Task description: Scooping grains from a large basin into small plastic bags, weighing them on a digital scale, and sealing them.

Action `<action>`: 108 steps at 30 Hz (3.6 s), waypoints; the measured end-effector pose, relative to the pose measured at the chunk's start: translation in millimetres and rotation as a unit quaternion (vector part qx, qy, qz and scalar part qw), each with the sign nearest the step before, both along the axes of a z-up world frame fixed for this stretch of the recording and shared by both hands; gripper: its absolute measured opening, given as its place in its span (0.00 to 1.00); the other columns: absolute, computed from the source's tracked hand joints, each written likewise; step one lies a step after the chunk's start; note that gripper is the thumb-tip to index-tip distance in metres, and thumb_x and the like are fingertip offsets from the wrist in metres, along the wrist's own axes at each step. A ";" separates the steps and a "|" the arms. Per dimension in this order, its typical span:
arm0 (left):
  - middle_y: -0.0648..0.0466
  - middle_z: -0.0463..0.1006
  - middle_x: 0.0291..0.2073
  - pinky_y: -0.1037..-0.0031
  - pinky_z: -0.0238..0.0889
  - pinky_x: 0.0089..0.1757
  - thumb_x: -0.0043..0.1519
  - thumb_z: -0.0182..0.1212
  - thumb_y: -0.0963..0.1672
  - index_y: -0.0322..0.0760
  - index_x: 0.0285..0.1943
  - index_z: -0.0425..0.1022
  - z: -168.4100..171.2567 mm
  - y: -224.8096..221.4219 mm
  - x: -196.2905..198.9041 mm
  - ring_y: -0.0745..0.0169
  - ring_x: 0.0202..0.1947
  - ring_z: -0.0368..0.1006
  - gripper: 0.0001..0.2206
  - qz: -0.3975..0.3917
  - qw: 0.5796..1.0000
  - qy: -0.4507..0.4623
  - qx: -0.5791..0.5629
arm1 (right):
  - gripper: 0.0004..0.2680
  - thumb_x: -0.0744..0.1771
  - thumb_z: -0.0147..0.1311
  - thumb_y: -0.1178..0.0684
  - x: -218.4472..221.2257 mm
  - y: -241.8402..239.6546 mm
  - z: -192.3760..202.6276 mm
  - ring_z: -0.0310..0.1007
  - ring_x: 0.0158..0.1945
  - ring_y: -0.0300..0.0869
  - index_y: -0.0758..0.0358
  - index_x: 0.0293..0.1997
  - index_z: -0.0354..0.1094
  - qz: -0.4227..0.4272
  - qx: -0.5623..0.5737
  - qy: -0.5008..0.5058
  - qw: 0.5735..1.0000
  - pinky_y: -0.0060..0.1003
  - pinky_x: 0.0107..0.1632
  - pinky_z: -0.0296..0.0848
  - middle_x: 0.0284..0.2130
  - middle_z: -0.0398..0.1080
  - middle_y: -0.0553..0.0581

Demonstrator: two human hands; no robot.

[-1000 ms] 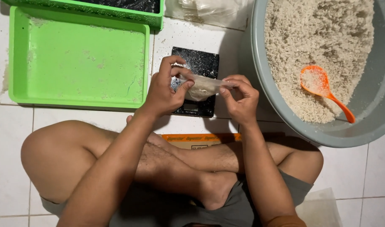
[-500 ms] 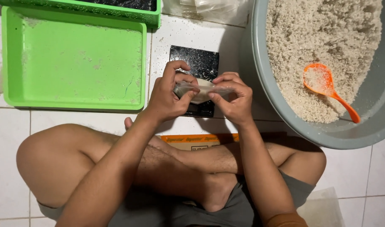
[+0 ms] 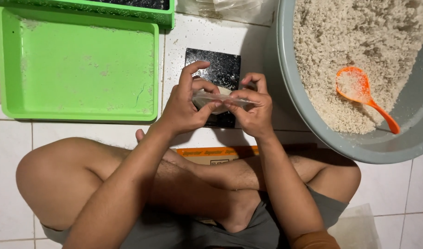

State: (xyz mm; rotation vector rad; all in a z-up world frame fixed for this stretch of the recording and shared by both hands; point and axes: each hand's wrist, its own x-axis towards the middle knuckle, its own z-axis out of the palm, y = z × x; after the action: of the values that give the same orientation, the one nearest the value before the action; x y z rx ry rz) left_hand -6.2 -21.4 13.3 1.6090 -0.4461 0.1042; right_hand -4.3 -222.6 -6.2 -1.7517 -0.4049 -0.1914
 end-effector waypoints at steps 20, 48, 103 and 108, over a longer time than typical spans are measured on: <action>0.46 0.82 0.31 0.57 0.69 0.41 0.55 0.66 0.36 0.32 0.63 0.54 -2.3 -1.9 -2.4 0.44 0.35 0.77 0.29 0.014 1.000 0.017 -0.017 | 0.08 0.59 0.68 0.61 -6.8 -34.7 7.2 0.66 0.43 0.41 0.67 0.36 0.74 -0.018 -0.039 0.062 0.997 0.36 0.52 0.67 0.43 0.65 0.60; 0.47 0.82 0.30 0.58 0.69 0.42 0.55 0.66 0.36 0.32 0.62 0.57 -1.7 -3.4 -3.6 0.44 0.35 0.77 0.28 0.020 1.000 0.011 -0.009 | 0.05 0.62 0.65 0.57 -3.2 -15.7 24.5 0.58 0.55 0.48 0.63 0.34 0.72 0.014 -0.044 0.013 0.999 0.39 0.55 0.63 0.51 0.56 0.64; 0.44 0.80 0.31 0.58 0.67 0.40 0.55 0.63 0.36 0.32 0.37 0.80 12.7 32.0 9.7 0.39 0.35 0.75 0.04 -0.025 0.989 -0.063 0.134 | 0.07 0.61 0.69 0.54 -2.9 -9.8 10.0 0.56 0.58 0.46 0.60 0.33 0.74 0.001 -0.025 0.044 0.999 0.36 0.57 0.59 0.54 0.56 0.61; 0.50 0.80 0.30 0.62 0.68 0.40 0.56 0.59 0.35 0.38 0.37 0.80 -22.2 23.0 12.8 0.45 0.34 0.76 0.08 0.031 0.987 -0.077 0.141 | 0.27 0.56 0.74 0.50 -14.0 -25.3 18.7 0.66 0.57 0.52 0.61 0.59 0.67 0.024 -0.143 0.122 0.982 0.43 0.57 0.65 0.52 0.64 0.65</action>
State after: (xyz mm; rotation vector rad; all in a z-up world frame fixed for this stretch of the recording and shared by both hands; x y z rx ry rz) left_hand 6.6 1.6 -8.9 1.9008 -0.5502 0.2220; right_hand -18.3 -247.9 12.5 -2.0162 -0.3052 0.1226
